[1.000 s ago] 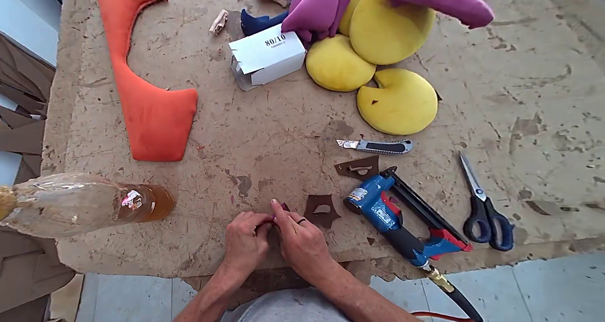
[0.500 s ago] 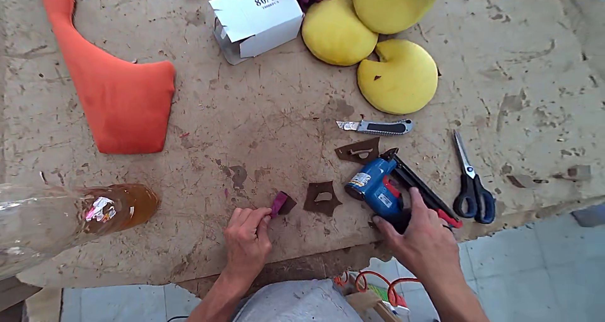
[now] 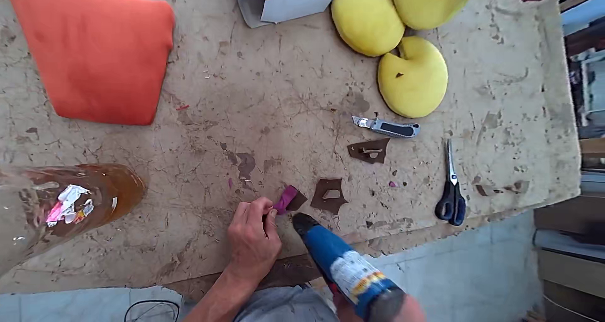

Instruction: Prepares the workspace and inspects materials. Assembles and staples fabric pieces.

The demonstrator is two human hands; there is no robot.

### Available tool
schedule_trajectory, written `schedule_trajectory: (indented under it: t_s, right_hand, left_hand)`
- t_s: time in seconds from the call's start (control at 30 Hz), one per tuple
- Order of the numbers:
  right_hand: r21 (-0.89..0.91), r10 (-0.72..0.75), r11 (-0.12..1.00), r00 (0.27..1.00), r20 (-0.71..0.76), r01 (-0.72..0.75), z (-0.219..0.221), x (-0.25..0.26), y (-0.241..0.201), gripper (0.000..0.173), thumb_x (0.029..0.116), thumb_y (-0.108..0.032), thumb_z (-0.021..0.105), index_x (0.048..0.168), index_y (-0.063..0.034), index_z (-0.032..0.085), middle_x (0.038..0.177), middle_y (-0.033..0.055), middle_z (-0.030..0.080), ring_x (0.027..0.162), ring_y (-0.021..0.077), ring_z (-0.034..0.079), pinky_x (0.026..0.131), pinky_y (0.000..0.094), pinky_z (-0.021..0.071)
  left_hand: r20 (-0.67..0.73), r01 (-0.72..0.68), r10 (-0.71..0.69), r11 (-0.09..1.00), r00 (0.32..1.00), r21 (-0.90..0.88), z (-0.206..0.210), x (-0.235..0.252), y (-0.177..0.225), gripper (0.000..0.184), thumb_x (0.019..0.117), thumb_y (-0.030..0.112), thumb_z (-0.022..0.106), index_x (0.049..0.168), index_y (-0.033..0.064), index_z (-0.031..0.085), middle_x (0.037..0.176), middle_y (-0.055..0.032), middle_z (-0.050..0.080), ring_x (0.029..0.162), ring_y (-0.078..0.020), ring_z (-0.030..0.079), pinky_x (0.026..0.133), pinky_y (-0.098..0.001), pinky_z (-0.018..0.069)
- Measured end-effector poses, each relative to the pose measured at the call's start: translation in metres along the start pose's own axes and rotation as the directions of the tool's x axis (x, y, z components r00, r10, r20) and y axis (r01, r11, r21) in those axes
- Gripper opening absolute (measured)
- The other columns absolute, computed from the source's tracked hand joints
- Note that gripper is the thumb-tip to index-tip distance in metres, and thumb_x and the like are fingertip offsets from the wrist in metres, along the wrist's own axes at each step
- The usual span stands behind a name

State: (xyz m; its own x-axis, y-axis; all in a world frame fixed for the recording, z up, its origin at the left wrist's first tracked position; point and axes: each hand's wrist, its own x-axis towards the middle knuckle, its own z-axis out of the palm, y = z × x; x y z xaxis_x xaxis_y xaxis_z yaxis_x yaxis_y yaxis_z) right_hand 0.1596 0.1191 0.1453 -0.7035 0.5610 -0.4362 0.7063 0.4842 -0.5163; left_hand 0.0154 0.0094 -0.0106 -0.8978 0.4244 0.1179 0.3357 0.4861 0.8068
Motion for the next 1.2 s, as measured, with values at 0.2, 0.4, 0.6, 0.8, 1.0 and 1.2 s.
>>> schedule_trajectory:
  t_s: [0.2,0.4,0.6,0.8,1.0,1.2]
  right_hand:
    - [-0.156,0.056,0.987,0.998,0.037,-0.050,0.014,0.017,-0.021,0.028,0.0812,-0.027,0.073,0.103,-0.0084,0.075,0.078,0.0046,0.073,0.069,0.0182,0.071,0.059,0.0466,0.0559]
    - [-0.201,0.034,0.979,0.998,0.043,-0.025,0.017,0.020,-0.025,0.029,0.0815,-0.026,0.073,0.103,-0.0071,0.075,0.079,0.0059,0.074,0.070,0.0193,0.071,0.061,0.0462,0.0567]
    - [-0.238,0.017,0.971,0.996,0.082,0.003,0.016,0.026,-0.035,0.034,0.0800,-0.023,0.074,0.109,-0.0056,0.075,0.084,0.0079,0.076,0.072,0.0213,0.073,0.063,0.0474,0.0577]
    - [-0.308,0.091,0.950,0.984,0.155,-0.040,0.010,0.033,-0.047,0.033,0.0801,-0.023,0.073,0.109,-0.0065,0.075,0.081,0.0091,0.074,0.071,0.0252,0.072,0.062,0.0509,0.0554]
    - [-0.211,0.153,0.968,0.987,0.051,-0.139,0.001,0.023,-0.024,0.023,0.0779,-0.025,0.074,0.094,-0.0082,0.072,0.074,0.0044,0.071,0.067,0.0190,0.070,0.059,0.0480,0.0555]
    - [-0.234,0.247,0.926,0.944,-0.220,-0.297,-0.067,0.010,0.047,0.033,0.0880,-0.026,0.069,0.107,0.0008,0.069,0.084,0.0155,0.071,0.076,0.0301,0.070,0.068,0.0571,0.0540]
  left_hand:
    - [-0.005,-0.023,0.023,1.000,1.000,-0.005,0.000,-0.001,0.000,0.015,0.0933,0.015,0.065,0.105,0.0079,0.071,0.088,0.0004,0.070,0.078,-0.0096,0.066,0.068,-0.0247,0.0574]
    - [-0.031,-0.051,0.052,0.998,0.998,0.022,0.001,-0.001,0.000,0.016,0.0975,0.014,0.057,0.101,0.0090,0.072,0.086,0.0001,0.069,0.078,-0.0118,0.066,0.066,-0.0250,0.0562]
    - [-0.025,-0.063,0.062,0.998,0.998,-0.004,-0.001,-0.001,0.000,0.016,0.0969,0.012,0.057,0.102,0.0086,0.071,0.089,-0.0009,0.070,0.080,-0.0128,0.066,0.068,-0.0248,0.0566]
    - [-0.029,-0.080,0.080,0.997,0.996,-0.008,0.002,-0.004,-0.001,0.013,0.0954,0.010,0.060,0.101,0.0087,0.072,0.088,-0.0011,0.070,0.082,-0.0126,0.068,0.069,-0.0247,0.0579]
    - [-0.032,-0.094,0.095,0.995,0.995,0.029,0.003,-0.003,-0.001,0.017,0.0959,0.010,0.057,0.101,0.0081,0.073,0.089,-0.0020,0.071,0.081,-0.0134,0.068,0.069,-0.0260,0.0582]
    - [-0.043,-0.103,0.107,0.991,0.993,0.087,0.003,-0.003,-0.001,0.024,0.0996,0.013,0.055,0.114,0.0050,0.072,0.088,-0.0036,0.072,0.080,-0.0159,0.069,0.070,-0.0294,0.0591]
